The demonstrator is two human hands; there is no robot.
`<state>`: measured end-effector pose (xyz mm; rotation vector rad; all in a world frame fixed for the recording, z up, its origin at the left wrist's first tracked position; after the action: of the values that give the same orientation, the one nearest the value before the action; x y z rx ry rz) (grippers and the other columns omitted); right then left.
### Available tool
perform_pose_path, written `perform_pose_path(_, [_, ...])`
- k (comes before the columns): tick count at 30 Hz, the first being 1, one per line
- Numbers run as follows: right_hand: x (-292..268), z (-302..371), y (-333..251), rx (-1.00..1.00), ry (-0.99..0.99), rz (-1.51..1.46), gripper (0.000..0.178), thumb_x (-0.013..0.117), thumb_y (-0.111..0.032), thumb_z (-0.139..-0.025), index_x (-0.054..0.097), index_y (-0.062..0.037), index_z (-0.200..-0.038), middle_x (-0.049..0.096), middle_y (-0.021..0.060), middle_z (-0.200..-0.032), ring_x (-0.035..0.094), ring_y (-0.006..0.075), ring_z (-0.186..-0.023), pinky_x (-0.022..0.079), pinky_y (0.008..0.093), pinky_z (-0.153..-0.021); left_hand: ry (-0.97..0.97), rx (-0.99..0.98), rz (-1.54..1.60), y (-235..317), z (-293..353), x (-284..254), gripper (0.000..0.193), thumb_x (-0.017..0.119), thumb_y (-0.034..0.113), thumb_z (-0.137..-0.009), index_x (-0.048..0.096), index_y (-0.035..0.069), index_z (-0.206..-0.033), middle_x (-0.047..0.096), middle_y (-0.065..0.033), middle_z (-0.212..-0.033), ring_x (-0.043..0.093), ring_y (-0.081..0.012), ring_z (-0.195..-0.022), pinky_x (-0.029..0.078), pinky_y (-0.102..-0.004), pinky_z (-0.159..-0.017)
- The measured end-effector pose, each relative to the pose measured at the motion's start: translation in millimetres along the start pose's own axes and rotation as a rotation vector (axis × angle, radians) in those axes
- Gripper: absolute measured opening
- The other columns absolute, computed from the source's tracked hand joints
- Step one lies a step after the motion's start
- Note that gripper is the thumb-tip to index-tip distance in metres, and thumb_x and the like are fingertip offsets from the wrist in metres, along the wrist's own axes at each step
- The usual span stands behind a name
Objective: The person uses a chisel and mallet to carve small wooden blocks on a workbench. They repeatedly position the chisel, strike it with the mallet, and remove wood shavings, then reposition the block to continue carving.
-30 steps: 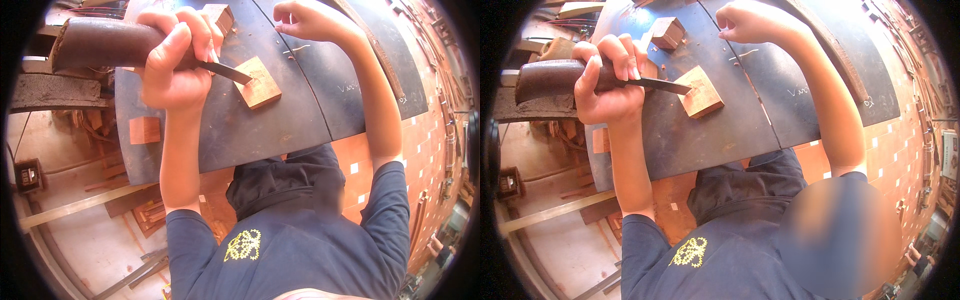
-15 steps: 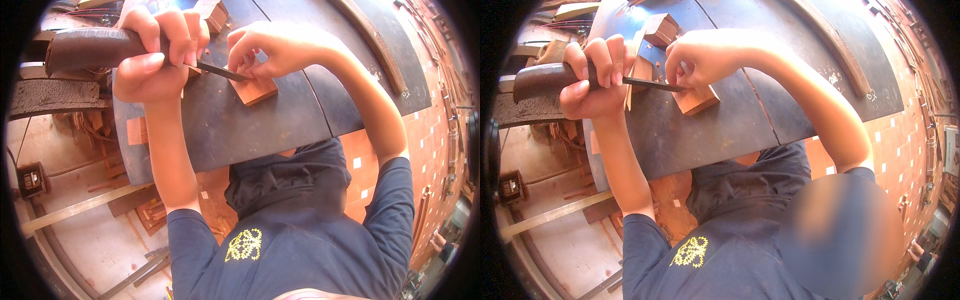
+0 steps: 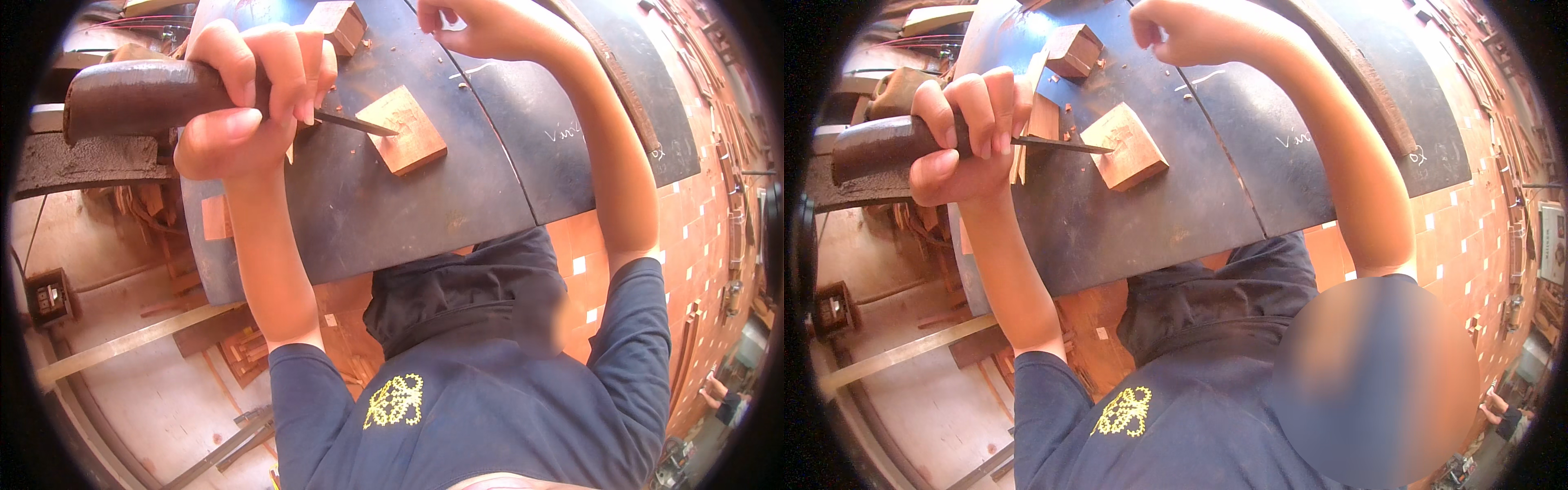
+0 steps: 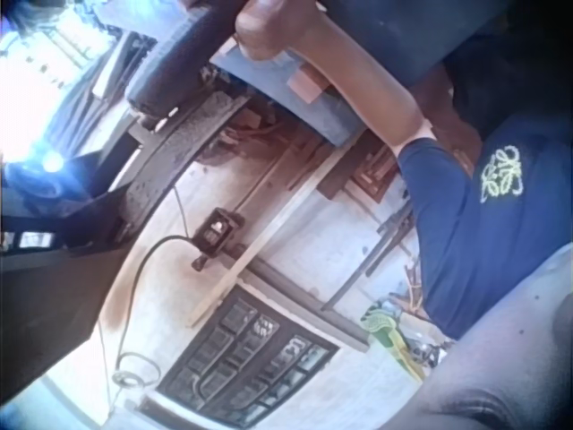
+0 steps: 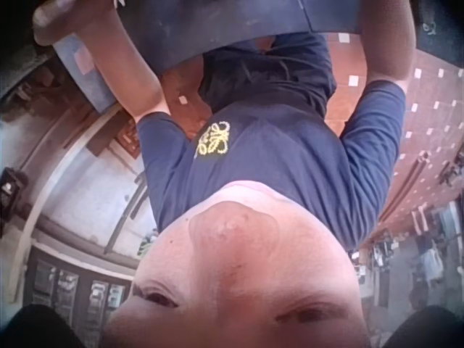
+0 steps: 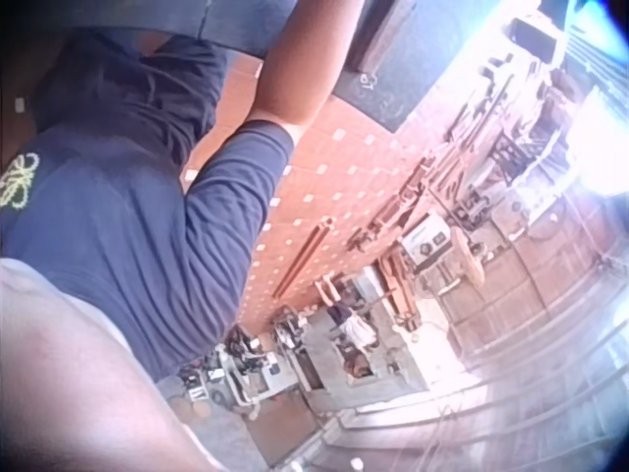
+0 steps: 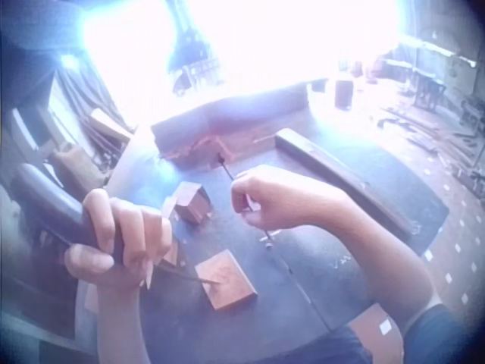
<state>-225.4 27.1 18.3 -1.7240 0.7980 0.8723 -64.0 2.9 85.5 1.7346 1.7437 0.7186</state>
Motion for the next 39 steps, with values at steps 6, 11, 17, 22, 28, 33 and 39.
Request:
perform_pose_path(6, [8,5,39,0.195,-0.145,0.098,0.025,0.065,-0.013,-0.081,0.068,0.0022,-0.101,0.071,0.0196,-0.093,0.069,0.032,-0.087,0.054,0.039,-0.078,0.003,-0.004,-0.046,-1,-3,6,0.02,0.058,0.018,-0.074,0.044,0.011,-0.086,0.05,-0.0092,-0.064,0.048,-0.019,-0.06,0.039,-0.0361,-0.061])
perform_pose_path(11, [1,4,47,0.249,-0.084,0.077,0.024,0.065,-0.014,-0.084,0.069,0.002,-0.102,0.071,0.0197,-0.092,0.069,0.0303,-0.086,0.054,0.0386,-0.078,0.021,0.006,-0.037,-1,-2,4,0.019,0.058,0.019,-0.075,0.043,0.01,-0.085,0.05,-0.0093,-0.063,0.048,-0.0191,-0.06,0.038,-0.0356,-0.059])
perform_pose_path(17, [-27,-1,23,0.164,0.135,0.026,0.019,0.066,-0.014,-0.087,0.071,0.0031,-0.094,0.071,0.0191,-0.09,0.069,0.0289,-0.084,0.053,0.0387,-0.078,0.14,-0.037,-0.074,-3,1,0,0.019,0.058,0.022,-0.075,0.043,0.013,-0.082,0.046,-0.0057,-0.064,0.042,-0.0183,-0.061,0.036,-0.0355,-0.062])
perform_pose_path(22, [-51,4,27,0.168,0.354,0.002,0.02,0.07,-0.016,-0.088,0.071,0.0025,-0.095,0.071,0.015,-0.088,0.069,0.0249,-0.087,0.054,0.0357,-0.077,0.24,-0.064,-0.119,-2,6,-1,0.018,0.057,0.021,-0.076,0.042,0.013,-0.08,0.042,-0.0054,-0.064,0.04,-0.0185,-0.062,0.034,-0.0364,-0.065])
perform_pose_path(28, [-139,67,-56,-0.291,0.82,-0.183,0.016,0.058,-0.005,-0.099,0.069,0.0041,-0.105,0.068,0.0146,-0.103,0.068,0.0256,-0.097,0.055,0.0347,-0.092,0.141,0.016,-0.097,-4,-1,4,0.017,0.054,0.021,-0.077,0.039,0.012,-0.081,0.044,-0.0055,-0.065,0.043,-0.0184,-0.063,0.035,-0.0369,-0.066])
perform_pose_path(33, [-121,78,-137,-0.335,0.45,0.023,0.018,0.058,-0.008,-0.099,0.068,0.0039,-0.107,0.067,0.0149,-0.105,0.068,0.0261,-0.099,0.054,0.0352,-0.093,0.188,0.11,0.105,-17,5,-7,0.022,0.061,0.013,-0.066,0.045,0.007,-0.079,0.051,-0.0117,-0.064,0.047,-0.0214,-0.057,0.04,-0.0399,-0.066])
perform_pose_path(39, [-111,73,-142,-0.291,0.365,0.055,0.021,0.058,-0.012,-0.099,0.067,0.0036,-0.109,0.067,0.0152,-0.108,0.067,0.0266,-0.101,0.054,0.0358,-0.095,0.088,0.006,-0.114,-3,-4,12,0.019,0.056,0.02,-0.076,0.04,0.012,-0.08,0.044,-0.0052,-0.065,0.044,-0.0184,-0.063,0.036,-0.037,-0.066])
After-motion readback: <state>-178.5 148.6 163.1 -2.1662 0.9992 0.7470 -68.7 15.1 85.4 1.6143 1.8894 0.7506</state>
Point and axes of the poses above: each hand's wrist, its own z-axis away from the middle knuckle, its own x-axis out of the palm, y = z × x, the point moved 9 cm from there along -z, towards the middle knuckle
